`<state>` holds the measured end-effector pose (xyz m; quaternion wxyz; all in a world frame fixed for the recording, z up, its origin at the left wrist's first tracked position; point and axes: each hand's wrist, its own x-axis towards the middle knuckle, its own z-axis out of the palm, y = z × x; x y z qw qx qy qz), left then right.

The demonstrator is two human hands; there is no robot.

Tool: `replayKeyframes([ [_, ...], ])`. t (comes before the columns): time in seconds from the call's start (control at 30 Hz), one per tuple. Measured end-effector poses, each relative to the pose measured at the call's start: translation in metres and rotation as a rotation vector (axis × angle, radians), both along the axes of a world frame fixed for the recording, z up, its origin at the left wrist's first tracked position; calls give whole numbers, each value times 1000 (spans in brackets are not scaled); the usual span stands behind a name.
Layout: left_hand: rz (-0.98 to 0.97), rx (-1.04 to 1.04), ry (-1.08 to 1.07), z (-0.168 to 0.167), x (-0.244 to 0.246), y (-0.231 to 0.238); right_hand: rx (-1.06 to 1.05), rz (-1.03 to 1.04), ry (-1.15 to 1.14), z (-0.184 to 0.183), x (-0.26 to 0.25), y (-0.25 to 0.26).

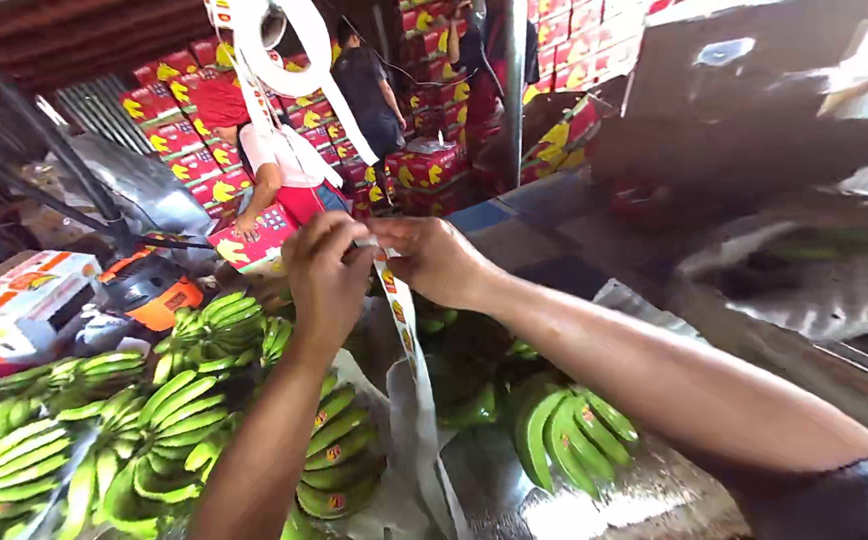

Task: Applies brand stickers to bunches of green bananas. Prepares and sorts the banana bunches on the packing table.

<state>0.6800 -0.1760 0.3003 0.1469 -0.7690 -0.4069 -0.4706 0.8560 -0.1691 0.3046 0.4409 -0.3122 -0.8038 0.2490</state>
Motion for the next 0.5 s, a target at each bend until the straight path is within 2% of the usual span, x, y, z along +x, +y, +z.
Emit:
replayKeyframes([
  [0.17,58,348,11,24,-34,62,-136,214,71,54,-34,57],
  [0.23,75,361,60,22,-49,88,-298,251,125,63,-45,83],
  [0.3,24,228,76,9,-64,118,-462,228,191,54,-57,115],
  [0.37,-107,-37,-5,-9,-81,149,-586,138,218,29,-67,152],
  [0.43,-185,-326,-217,-33,-105,185,-704,-4,250,0,-68,186],
  [0.5,-100,-591,-438,-65,-136,235,-746,-143,307,-31,-65,219],
])
